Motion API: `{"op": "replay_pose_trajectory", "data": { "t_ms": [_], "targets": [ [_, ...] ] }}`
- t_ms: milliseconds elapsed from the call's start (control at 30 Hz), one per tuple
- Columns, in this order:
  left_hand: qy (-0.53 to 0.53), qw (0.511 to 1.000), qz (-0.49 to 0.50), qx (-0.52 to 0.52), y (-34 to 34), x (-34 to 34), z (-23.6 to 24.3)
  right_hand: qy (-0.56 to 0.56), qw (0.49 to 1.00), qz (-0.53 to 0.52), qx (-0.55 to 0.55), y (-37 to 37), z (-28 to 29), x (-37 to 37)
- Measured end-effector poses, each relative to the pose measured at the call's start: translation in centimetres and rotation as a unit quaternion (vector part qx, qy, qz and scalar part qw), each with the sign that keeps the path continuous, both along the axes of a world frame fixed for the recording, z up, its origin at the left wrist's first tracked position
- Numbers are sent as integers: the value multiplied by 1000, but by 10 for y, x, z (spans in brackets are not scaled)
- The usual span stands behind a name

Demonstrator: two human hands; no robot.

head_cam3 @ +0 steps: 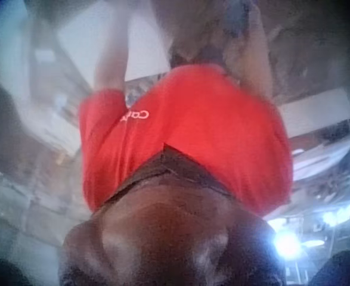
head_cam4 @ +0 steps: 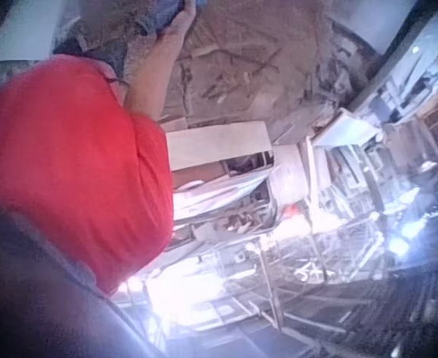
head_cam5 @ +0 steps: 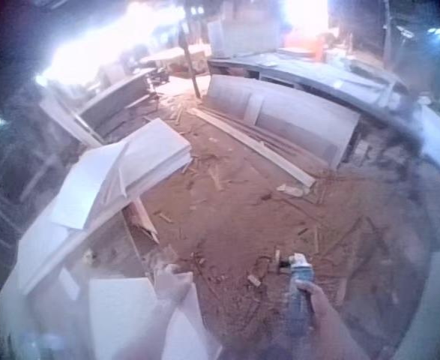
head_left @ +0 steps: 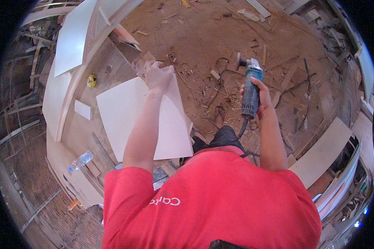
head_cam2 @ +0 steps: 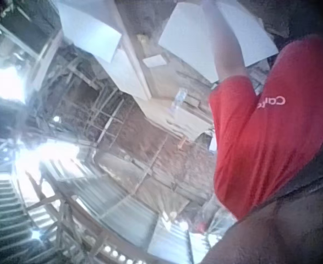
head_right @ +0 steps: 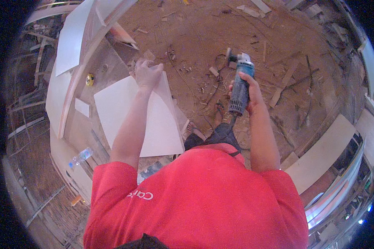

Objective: The person sands the edges and surfaces of wooden boards using a hand-held power sander and a sanding block.

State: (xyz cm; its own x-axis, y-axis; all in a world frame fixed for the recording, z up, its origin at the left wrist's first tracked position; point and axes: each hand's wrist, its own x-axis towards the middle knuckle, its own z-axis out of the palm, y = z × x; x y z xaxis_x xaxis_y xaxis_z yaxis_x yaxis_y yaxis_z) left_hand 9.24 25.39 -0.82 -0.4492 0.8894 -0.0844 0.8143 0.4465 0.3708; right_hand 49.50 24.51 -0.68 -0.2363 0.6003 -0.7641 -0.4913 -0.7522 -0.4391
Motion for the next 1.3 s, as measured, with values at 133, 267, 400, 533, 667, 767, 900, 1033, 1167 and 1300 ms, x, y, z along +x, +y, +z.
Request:
{"op": "replay_pose_trajectory", "data": {
  "t_ms": [133,267,400,533,667,767,900,1033,1167,1300],
  "targets": [
    [-59,992,33,-110,13,-10,2,-24,997,-61,50,-19,8,48],
    [-77,989,20,-128,16,-11,7,-51,988,-137,44,-33,36,74],
    [-58,990,9,-128,26,-9,10,-7,991,-107,76,-33,22,117],
    [-119,972,5,-203,24,-26,16,-16,991,-81,106,-28,33,107],
    [-15,999,38,33,-7,-26,-9,71,986,-53,140,-28,34,100],
    [0,994,21,109,-20,5,37,115,977,-54,173,-28,38,110],
    [2,980,47,195,-103,23,43,146,971,-6,191,-14,15,129],
    [-39,970,74,226,-191,53,55,110,964,44,240,-15,32,113],
    [-61,967,74,234,-268,75,61,124,961,90,231,-34,51,84],
    [-128,959,72,244,-335,90,65,138,939,176,261,-77,81,40]
  ]
}}
